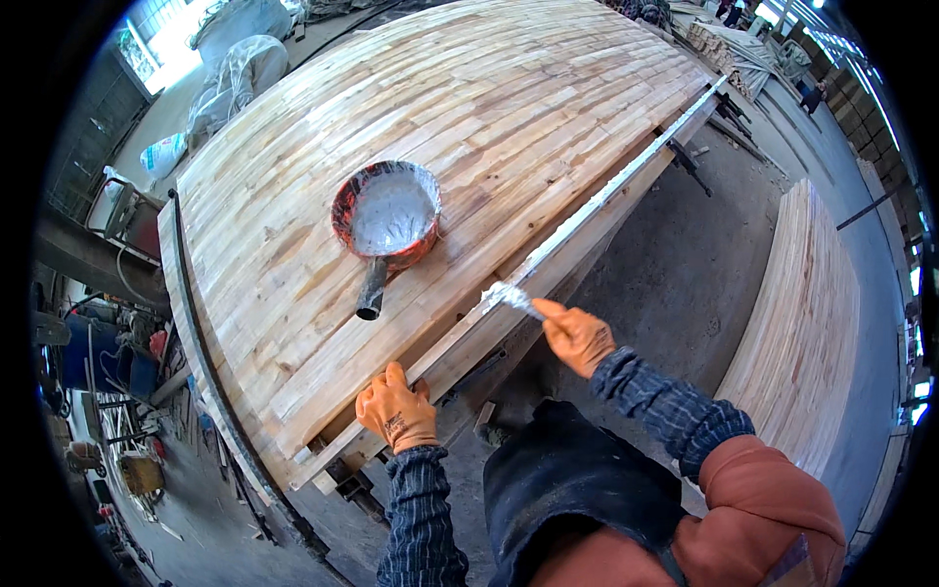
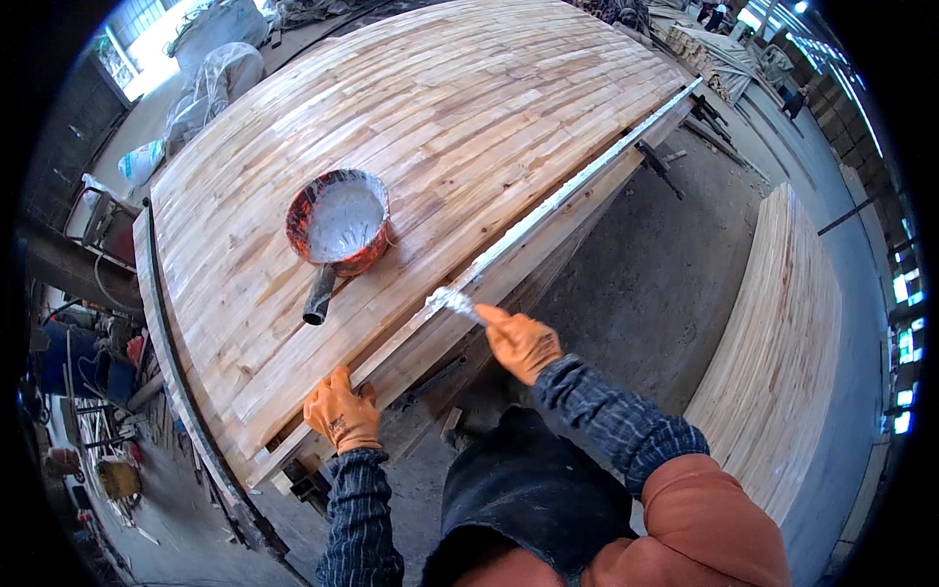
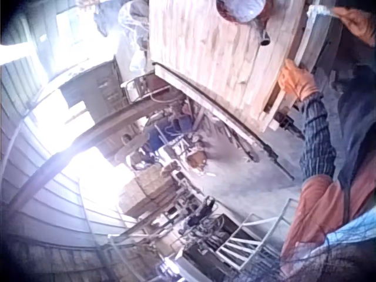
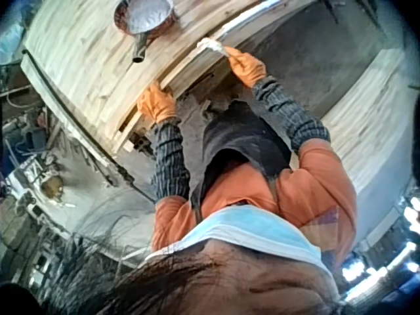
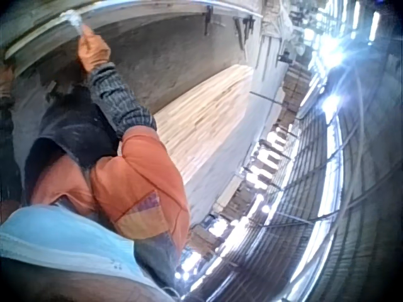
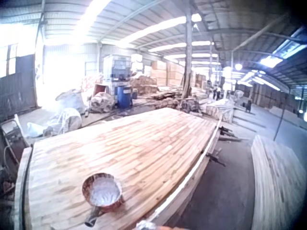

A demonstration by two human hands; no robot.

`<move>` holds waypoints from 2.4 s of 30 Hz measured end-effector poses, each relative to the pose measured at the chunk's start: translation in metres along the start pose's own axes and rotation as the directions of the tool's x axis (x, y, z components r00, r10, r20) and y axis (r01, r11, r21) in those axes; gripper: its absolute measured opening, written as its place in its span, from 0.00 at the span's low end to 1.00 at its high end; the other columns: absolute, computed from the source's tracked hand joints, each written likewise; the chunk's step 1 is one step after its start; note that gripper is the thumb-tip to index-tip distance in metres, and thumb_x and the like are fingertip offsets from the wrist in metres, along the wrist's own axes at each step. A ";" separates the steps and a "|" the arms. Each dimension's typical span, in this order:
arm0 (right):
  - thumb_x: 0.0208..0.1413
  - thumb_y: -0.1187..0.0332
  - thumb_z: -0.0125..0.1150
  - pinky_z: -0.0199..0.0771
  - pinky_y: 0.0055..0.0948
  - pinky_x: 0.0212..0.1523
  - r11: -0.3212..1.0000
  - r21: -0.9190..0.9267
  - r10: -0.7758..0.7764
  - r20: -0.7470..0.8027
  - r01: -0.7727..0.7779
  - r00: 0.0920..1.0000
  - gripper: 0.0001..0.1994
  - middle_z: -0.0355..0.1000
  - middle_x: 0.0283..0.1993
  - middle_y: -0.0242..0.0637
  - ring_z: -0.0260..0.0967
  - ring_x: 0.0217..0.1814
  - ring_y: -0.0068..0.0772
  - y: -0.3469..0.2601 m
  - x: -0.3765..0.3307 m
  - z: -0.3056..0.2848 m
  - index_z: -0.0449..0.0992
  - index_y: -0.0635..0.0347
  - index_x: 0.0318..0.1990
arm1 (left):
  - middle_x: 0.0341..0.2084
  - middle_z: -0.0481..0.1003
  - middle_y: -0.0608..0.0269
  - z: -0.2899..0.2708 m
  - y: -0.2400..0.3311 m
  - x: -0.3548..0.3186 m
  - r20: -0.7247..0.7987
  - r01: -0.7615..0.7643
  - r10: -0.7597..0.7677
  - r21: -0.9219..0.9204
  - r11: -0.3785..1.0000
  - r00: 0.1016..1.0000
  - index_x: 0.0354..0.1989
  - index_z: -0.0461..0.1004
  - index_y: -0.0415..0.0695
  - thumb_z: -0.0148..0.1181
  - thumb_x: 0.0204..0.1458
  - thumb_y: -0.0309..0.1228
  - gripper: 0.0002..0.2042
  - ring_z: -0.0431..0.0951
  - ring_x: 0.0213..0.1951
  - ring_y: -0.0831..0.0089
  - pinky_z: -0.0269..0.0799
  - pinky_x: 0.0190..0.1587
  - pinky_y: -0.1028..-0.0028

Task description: The person applies adhesive to the edges of wooden boards using a brush dipped in a bucket, then aligns and stacks the boards to assemble panels and tightens a metal clamp.

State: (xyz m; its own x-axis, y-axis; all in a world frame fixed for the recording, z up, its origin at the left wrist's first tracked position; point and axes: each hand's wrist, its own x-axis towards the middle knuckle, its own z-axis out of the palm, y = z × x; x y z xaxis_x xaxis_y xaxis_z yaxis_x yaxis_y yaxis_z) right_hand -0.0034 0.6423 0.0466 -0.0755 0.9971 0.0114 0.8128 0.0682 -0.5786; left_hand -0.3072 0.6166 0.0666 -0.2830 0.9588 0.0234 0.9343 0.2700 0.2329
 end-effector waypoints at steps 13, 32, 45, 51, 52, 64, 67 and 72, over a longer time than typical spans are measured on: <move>0.68 0.62 0.55 0.77 0.35 0.31 0.852 0.488 0.200 0.038 -0.192 0.979 0.17 0.78 0.30 0.39 0.74 0.27 0.31 0.007 0.007 -0.059 0.78 0.55 0.60 | 0.40 0.82 0.53 -0.002 0.004 0.001 -0.008 -0.003 0.004 0.029 1.000 1.000 0.42 0.79 0.48 0.78 0.36 0.33 0.21 0.80 0.46 0.54 0.65 0.56 0.56; 0.67 0.63 0.55 0.53 0.21 0.13 0.795 0.228 0.250 0.722 -0.563 0.645 0.15 0.71 0.21 0.33 0.54 0.12 0.17 0.030 0.133 -0.131 0.83 0.60 0.53 | 0.39 0.82 0.58 0.005 0.007 0.003 -0.014 0.066 -0.066 0.031 0.997 0.998 0.42 0.80 0.52 0.79 0.33 0.31 0.23 0.79 0.48 0.56 0.63 0.61 0.57; 0.63 0.69 0.62 0.78 0.30 0.56 0.940 0.341 -0.047 0.156 -0.009 0.987 0.14 0.82 0.52 0.42 0.79 0.53 0.34 0.060 0.086 -0.102 0.82 0.58 0.55 | 0.41 0.83 0.56 0.003 0.006 0.004 0.005 0.056 -0.056 0.067 0.996 0.998 0.44 0.81 0.53 0.78 0.36 0.34 0.22 0.80 0.48 0.55 0.65 0.61 0.58; 0.65 0.68 0.60 0.77 0.32 0.57 0.930 0.367 -0.090 0.158 0.026 0.983 0.14 0.82 0.53 0.43 0.79 0.55 0.37 0.048 0.063 -0.090 0.81 0.58 0.55 | 0.40 0.83 0.56 0.004 0.006 0.002 -0.014 0.041 -0.041 0.064 0.997 0.999 0.43 0.80 0.51 0.78 0.35 0.33 0.22 0.80 0.48 0.57 0.65 0.61 0.58; 0.65 0.69 0.59 0.78 0.31 0.53 0.927 0.373 -0.034 0.175 -0.034 0.984 0.13 0.82 0.49 0.42 0.79 0.50 0.35 0.045 0.061 -0.088 0.82 0.57 0.55 | 0.39 0.83 0.57 0.004 0.006 0.002 -0.022 0.042 -0.041 0.069 0.997 0.999 0.42 0.80 0.50 0.78 0.34 0.32 0.22 0.81 0.47 0.57 0.65 0.61 0.58; 0.66 0.63 0.56 0.62 0.21 0.19 0.872 0.240 0.250 0.531 -0.427 0.809 0.14 0.72 0.27 0.27 0.62 0.21 0.16 0.063 0.107 -0.121 0.84 0.51 0.53 | 0.39 0.83 0.56 0.004 0.007 0.001 -0.055 0.040 -0.037 0.058 0.997 0.998 0.40 0.81 0.52 0.78 0.35 0.33 0.20 0.80 0.47 0.56 0.65 0.59 0.57; 0.66 0.63 0.58 0.64 0.22 0.20 0.913 0.260 0.129 0.549 -0.316 0.826 0.13 0.73 0.28 0.26 0.64 0.23 0.15 0.064 0.128 -0.115 0.85 0.50 0.52 | 0.39 0.83 0.56 0.005 0.007 0.001 -0.053 0.040 -0.037 0.058 0.998 0.998 0.40 0.81 0.52 0.78 0.35 0.32 0.20 0.80 0.47 0.56 0.64 0.59 0.57; 0.65 0.70 0.57 0.58 0.22 0.22 0.865 0.423 -0.040 0.595 -0.270 0.802 0.13 0.69 0.26 0.24 0.58 0.24 0.15 0.060 0.142 -0.119 0.84 0.58 0.52 | 0.38 0.83 0.57 0.007 0.006 0.001 -0.060 0.032 -0.029 0.056 0.998 0.998 0.40 0.81 0.52 0.79 0.34 0.33 0.20 0.80 0.47 0.56 0.64 0.59 0.57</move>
State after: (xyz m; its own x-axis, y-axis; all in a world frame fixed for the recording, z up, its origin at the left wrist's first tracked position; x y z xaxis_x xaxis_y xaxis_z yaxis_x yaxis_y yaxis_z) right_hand 0.1032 0.7919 0.1103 -0.4373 0.7768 -0.4532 0.4791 -0.2253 -0.8483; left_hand -0.3000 0.6198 0.0610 -0.3221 0.9438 0.0746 0.9353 0.3051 0.1790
